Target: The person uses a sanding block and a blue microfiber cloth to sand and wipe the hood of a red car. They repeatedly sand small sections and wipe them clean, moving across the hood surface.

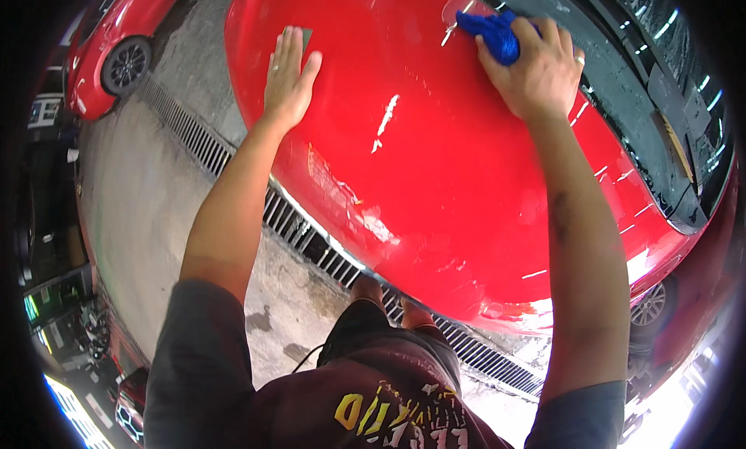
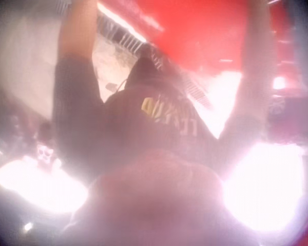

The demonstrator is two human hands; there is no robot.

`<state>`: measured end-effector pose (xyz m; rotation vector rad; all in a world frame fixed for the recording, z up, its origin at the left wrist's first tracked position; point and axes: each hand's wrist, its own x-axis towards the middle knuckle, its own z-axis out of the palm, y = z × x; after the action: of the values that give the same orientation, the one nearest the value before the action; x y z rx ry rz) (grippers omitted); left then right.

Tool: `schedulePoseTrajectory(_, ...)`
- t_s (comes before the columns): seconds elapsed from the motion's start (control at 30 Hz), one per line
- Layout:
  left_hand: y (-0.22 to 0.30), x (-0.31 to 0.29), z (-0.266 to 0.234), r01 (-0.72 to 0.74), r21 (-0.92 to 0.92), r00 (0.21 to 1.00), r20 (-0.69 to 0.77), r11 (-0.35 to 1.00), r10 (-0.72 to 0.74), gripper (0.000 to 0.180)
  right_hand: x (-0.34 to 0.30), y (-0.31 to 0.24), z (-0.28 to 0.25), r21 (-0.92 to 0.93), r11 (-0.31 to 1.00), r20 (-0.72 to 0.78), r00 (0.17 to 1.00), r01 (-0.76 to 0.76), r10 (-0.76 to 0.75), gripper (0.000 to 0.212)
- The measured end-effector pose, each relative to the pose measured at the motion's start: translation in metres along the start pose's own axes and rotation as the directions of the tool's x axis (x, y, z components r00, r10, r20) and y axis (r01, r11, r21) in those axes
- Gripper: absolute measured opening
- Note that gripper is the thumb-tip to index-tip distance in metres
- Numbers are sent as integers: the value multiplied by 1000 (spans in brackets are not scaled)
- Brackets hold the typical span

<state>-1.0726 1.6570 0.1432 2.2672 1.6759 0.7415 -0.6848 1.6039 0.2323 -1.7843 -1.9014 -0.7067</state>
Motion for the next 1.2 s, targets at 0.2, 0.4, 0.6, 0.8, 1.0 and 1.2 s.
schedulePoseTrajectory(0.2, 218, -235, 71, -273, 129, 901, 381, 953, 206, 104, -8, 14, 8, -81, 996, 35, 999, -31, 34, 56)
schedulePoseTrajectory(0.4, 92, -171, 64, 28, 253, 999, -44, 967, -18, 100, -4, 20, 5, -149, 989, 34, 999, -18, 23, 62)
schedulePoseTrajectory(0.6, 99, -188, 58, 224, 141, 971, -113, 964, -209, 91, -2, 5, 14, -163, 987, 97, 995, -17, 33, 69)
schedulePoseTrajectory(0.8, 202, -343, 80, -153, 114, 934, 340, 982, 106, 103, -5, 18, 6, -189, 980, 126, 988, -61, 86, 69)
schedulePoseTrajectory(1.0, 4, -153, 4, 496, -261, 855, -17, 828, -518, 97, -3, -2, 9, -163, 987, 77, 997, -11, 24, 67)
schedulePoseTrajectory(1.2, 212, -372, 110, 211, -60, 970, 138, 976, -201, 109, -4, 15, 3, -199, 979, 141, 987, -52, 81, 70)
